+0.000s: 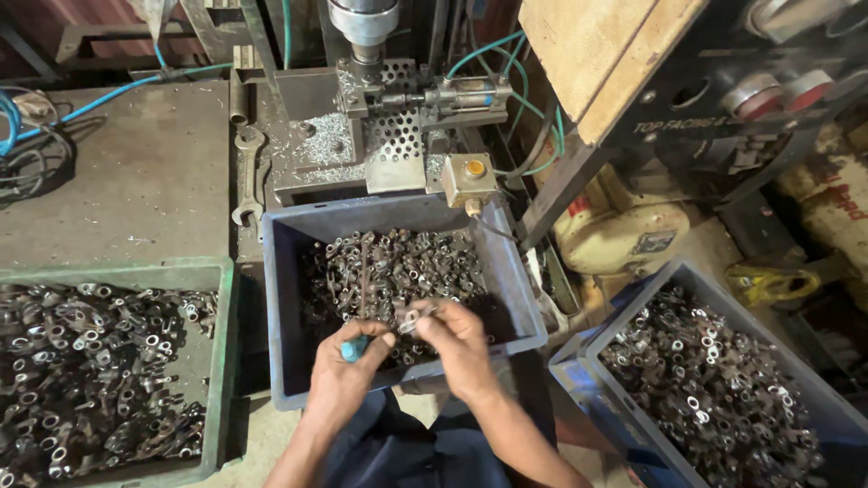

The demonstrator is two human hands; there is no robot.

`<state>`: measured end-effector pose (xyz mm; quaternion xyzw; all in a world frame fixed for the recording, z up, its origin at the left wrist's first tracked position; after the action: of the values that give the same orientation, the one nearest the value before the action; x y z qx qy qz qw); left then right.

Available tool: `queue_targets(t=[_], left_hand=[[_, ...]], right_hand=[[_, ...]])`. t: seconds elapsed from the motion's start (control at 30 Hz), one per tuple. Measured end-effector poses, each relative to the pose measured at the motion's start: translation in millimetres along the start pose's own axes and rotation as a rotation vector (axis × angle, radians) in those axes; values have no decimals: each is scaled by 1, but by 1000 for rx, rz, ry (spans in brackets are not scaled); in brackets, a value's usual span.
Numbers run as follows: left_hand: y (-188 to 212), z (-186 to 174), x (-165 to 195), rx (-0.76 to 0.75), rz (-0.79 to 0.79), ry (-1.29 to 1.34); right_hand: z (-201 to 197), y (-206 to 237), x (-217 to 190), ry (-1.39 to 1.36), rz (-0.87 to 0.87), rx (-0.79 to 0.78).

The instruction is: The person picks small machined metal parts from a bin, using a rod-like tool to lift them, and places them one at a time into the fixture of a top-facing machine. Machined parts drop into a collection bin, and the person moves finished parts between bins as the machine runs.

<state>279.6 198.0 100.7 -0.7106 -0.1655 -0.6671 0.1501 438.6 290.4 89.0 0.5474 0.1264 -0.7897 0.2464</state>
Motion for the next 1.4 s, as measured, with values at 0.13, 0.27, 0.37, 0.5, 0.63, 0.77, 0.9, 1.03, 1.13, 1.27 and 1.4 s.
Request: queue_targets(t=[0.13,0.27,0.37,0.5,0.63,0.77,0.9,1.03,1.13,1.27,1.4], left_hand=[[-4,-38,24,41,69,-489],[-5,-56,60,77,421,-723],[-6,-54,57,24,441,-776],[-4,-48,55,-11,498,-849],[-3,-54,58,61,477,-733],[-7,-59,50,90,319,-667],[-6,-63,42,101,224,-690],[-4,-66,48,160,374,-718],[-10,-68,51,155,425,-598],[-39,-66,92,106,658,-745],[-87,-59,165,35,900,-935]], right_hand=[[-54,-13,-21,-112,44,248],[-111,-23,-62,40,-60,397],[-132,-25,-73,205,-117,473],[-134,-21,-74,370,-290,494],[-140,-20,-61,371,-306,486],[-146,-22,-53,309,-320,418],[-146,-23,-53,296,-320,404],[-143,-21,-58,231,-318,388],[-144,-15,-60,175,-317,398],[-150,-12,-56,163,-259,405],[-151,-14,-55,108,-247,368]])
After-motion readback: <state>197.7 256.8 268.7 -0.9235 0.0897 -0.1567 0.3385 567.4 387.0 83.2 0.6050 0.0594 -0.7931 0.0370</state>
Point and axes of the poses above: each hand's wrist, its own y-axis away from the middle knuckle, its own z-axis out of the palm, x = y × z, the point moved 8 cm from there along -y, towards the middle knuckle, and after that the axes turned 9 degrees about z, right-handed, at the moved point
